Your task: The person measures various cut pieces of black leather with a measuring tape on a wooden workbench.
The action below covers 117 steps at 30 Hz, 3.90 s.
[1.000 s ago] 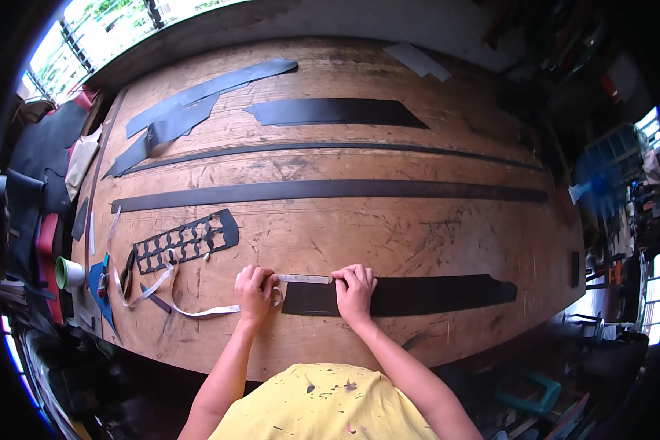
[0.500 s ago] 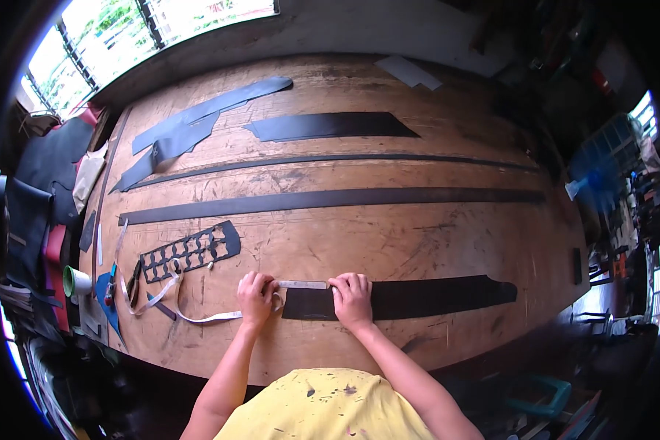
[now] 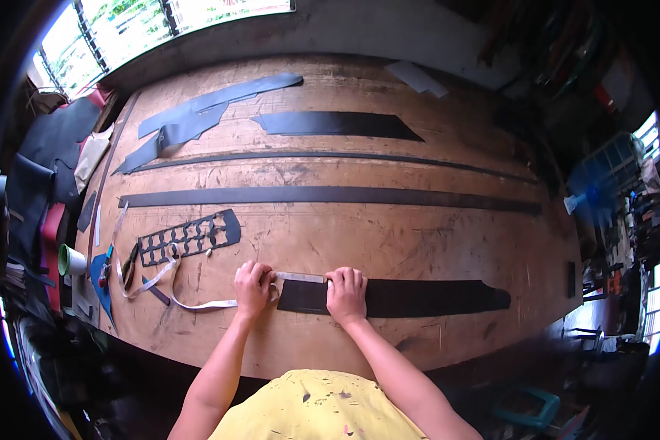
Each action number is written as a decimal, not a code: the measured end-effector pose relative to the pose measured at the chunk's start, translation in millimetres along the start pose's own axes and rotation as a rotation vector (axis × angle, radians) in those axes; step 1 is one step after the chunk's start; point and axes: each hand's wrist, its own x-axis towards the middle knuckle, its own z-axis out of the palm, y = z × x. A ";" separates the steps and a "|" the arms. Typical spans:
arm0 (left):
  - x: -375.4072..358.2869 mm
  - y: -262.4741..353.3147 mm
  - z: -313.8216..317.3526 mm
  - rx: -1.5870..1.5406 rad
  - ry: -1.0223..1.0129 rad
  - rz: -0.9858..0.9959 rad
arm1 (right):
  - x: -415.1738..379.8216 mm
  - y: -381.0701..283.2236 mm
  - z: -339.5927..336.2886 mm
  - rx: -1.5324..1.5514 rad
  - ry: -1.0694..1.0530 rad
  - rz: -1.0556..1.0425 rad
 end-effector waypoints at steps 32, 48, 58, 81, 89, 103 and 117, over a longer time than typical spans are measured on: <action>-0.3 -3.4 0.9 0.002 -0.010 0.008 | -2.8 -1.9 2.9 -0.039 0.011 0.014; -3.8 -5.8 4.8 0.004 -0.029 0.019 | -2.7 -28.0 20.4 0.147 0.065 0.223; -5.1 -6.8 7.0 -0.054 -0.053 -0.002 | 12.9 -34.0 6.1 0.216 -0.044 0.295; -30.7 28.2 2.4 -0.228 -0.116 -0.098 | -80.1 65.4 -78.3 0.056 0.054 0.305; -61.0 139.9 -11.6 -0.636 -0.718 -0.013 | -83.1 20.0 -71.1 0.459 -0.301 -0.176; -66.5 80.6 -7.4 -0.298 -0.652 0.081 | -147.2 104.7 -181.2 0.126 -0.452 0.781; 20.7 -109.3 -52.3 0.452 0.131 -0.416 | -97.8 168.1 -153.4 0.740 0.523 1.425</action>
